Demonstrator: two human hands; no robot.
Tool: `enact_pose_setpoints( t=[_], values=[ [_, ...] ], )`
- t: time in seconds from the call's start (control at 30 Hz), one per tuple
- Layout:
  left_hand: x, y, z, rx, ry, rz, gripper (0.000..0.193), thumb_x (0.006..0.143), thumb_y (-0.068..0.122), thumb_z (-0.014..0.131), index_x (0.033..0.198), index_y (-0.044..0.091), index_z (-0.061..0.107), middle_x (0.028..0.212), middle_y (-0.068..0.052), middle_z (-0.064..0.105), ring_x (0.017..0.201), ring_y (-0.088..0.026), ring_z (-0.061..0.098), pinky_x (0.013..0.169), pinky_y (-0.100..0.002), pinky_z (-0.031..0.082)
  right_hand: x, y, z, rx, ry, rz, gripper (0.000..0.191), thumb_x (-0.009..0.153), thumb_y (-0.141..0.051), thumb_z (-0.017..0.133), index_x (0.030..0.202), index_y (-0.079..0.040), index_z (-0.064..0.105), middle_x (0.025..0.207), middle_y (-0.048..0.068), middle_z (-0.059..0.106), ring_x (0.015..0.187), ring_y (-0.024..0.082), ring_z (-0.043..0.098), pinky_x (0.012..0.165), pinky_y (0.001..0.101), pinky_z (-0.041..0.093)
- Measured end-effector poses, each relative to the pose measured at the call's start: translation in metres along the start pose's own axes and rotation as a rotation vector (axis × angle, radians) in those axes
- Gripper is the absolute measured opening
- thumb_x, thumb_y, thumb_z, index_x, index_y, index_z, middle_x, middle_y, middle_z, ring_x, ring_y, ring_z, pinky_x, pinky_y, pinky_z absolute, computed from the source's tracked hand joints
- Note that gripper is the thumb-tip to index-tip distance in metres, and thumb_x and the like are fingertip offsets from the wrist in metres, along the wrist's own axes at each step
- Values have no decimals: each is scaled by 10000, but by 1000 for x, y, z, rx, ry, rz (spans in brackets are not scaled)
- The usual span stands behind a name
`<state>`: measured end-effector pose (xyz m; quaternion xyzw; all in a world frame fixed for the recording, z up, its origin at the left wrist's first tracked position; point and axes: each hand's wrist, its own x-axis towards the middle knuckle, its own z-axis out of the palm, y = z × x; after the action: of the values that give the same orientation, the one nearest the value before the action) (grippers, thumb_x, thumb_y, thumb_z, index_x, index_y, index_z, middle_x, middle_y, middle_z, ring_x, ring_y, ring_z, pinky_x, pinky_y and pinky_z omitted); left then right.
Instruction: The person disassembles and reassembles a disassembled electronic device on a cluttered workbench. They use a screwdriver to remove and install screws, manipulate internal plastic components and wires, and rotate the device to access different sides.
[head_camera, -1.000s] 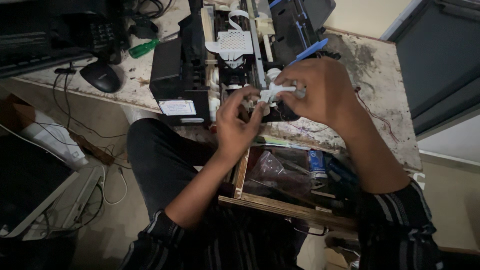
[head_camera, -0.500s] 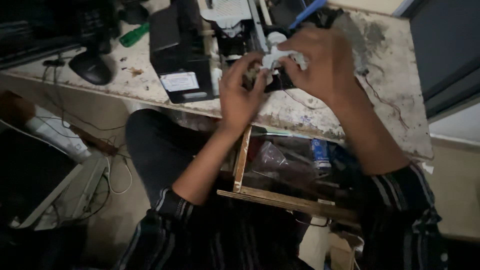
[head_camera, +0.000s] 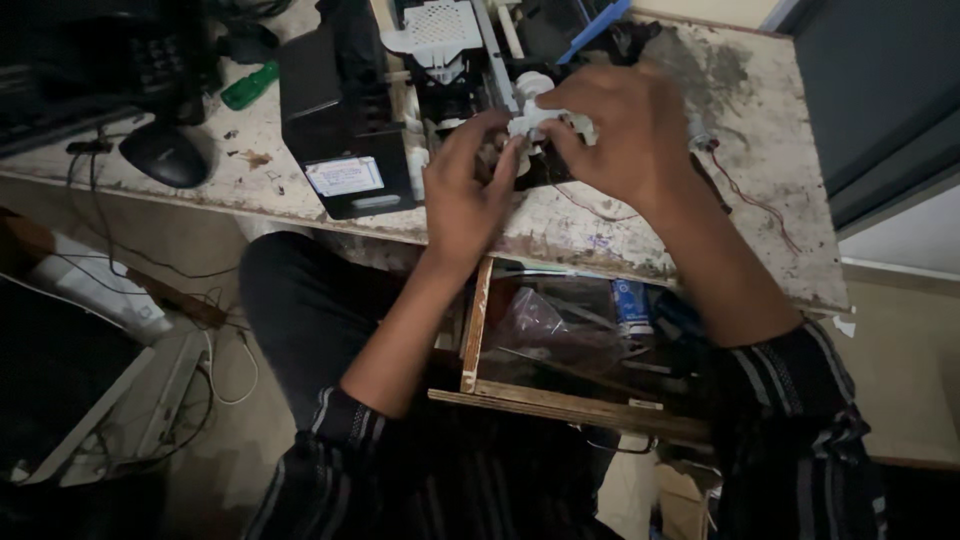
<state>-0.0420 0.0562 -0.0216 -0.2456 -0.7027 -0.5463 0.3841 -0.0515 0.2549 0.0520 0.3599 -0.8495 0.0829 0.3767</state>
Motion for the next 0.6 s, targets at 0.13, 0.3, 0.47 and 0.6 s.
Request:
enact_pose_setpoints(
  t=[0.13,0.3,0.47,0.6],
  values=[
    [-1,-1,2,38,-4,-49,270,968,97,784,1201,50,656,995,-116,706,721,-202,641,646,-328,512,2,0,0,7,6,-24,188,931,-200,859,1092,-132,787,1013,58,743,858,253,706,718,389,503],
    [-5,-1,-1,14,-16,-88,311,942,92,796,1218,53,659,974,-115,701,712,-212,653,636,-328,517,2,-2,1,12,11,-6,210,910,-201,879,1095,-131,805,976,74,739,802,267,698,672,380,516],
    [-7,0,-5,-3,-2,-29,317,952,95,792,1231,60,648,1046,-122,709,885,-263,713,754,-347,558,2,-8,-1,8,22,2,163,911,-195,874,1031,-119,795,984,72,745,809,259,707,685,371,528],
    [-6,1,-5,21,10,-15,321,945,103,791,1230,55,651,1083,-135,720,936,-288,727,795,-373,572,6,-11,-5,26,11,16,205,908,-195,871,1084,-122,794,969,71,735,805,268,702,683,373,527]
  ],
)
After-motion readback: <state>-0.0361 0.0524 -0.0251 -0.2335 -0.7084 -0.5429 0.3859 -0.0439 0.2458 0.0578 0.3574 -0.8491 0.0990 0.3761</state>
